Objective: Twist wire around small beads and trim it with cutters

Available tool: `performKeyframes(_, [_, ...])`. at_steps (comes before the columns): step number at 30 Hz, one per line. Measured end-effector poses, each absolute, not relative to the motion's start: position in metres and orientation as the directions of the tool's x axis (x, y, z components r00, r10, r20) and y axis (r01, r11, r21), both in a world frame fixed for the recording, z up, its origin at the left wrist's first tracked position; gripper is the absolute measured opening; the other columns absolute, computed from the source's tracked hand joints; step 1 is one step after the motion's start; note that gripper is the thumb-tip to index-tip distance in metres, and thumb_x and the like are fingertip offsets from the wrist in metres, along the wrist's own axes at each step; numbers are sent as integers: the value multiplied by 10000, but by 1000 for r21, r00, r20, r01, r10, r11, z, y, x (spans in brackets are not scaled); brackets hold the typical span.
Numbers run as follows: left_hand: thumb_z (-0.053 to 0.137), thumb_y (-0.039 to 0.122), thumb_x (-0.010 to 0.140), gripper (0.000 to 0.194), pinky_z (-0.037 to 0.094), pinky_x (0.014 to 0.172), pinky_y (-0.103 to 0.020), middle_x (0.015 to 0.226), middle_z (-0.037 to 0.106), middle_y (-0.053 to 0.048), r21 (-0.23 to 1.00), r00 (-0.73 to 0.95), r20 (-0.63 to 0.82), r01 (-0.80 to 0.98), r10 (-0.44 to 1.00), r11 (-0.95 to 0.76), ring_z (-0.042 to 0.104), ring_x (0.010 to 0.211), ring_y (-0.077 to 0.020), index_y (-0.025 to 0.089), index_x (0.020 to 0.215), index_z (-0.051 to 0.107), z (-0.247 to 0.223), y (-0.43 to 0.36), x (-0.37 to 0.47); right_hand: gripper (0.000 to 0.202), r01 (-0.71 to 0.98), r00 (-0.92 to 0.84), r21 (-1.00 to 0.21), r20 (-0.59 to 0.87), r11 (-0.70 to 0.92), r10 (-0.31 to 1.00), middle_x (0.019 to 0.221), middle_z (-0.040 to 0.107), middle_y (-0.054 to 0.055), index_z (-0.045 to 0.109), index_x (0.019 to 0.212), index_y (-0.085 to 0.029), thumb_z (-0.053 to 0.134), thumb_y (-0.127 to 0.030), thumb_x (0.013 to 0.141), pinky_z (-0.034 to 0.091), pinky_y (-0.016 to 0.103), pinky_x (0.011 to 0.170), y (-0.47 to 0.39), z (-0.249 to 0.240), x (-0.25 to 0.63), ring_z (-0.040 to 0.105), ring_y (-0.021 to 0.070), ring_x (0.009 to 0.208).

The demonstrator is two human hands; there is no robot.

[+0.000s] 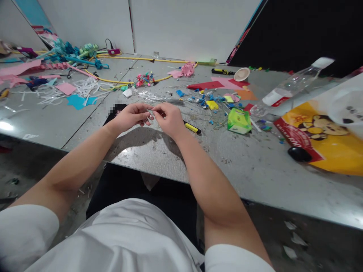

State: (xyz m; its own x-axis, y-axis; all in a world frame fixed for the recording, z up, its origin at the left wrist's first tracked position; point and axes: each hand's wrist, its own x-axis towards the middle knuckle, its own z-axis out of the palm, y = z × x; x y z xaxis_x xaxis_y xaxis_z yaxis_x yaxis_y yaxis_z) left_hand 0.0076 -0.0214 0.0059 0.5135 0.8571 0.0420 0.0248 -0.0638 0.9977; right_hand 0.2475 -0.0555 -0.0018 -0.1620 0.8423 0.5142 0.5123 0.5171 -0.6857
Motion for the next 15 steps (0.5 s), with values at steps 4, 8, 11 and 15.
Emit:
performKeyframes(4, [1031,272,1106,417,671,756,-230,984,923,-58,999,520,6,32,854,-27,917,835,-171,183,1504,946,7,-22,7,68,499,-147,-697,517,515,843,1132,929,87,858,1041,-265,832,-241,1099,700,468,1044,-56,-3,246,829,268,1022])
performKeyframes(8, [1047,261,1074,448,733,807,-272,1003,932,-63,1000,531,-13,7,847,10,943,873,-207,195,1510,967,9,-23,6,64,425,-110,-767,483,480,869,1029,890,50,854,1035,-272,859,-295,1094,721,475,994,-52,-8,247,838,266,967])
performKeyframes(11, [1038,216,1064,461,758,837,-296,1039,945,-75,1000,523,-20,-7,852,28,941,875,-208,194,1519,969,10,-24,6,116,353,-108,-824,434,442,895,934,828,13,839,1040,-287,906,-364,1096,724,452,902,-48,-11,248,830,258,902])
performKeyframes(15, [1005,179,1065,450,745,826,-289,1030,942,-70,999,523,-31,-11,852,43,915,862,-189,201,1514,974,9,-23,7,205,294,-106,-868,387,400,916,888,800,0,803,1034,-297,944,-424,1111,720,439,849,-45,-13,248,795,234,824])
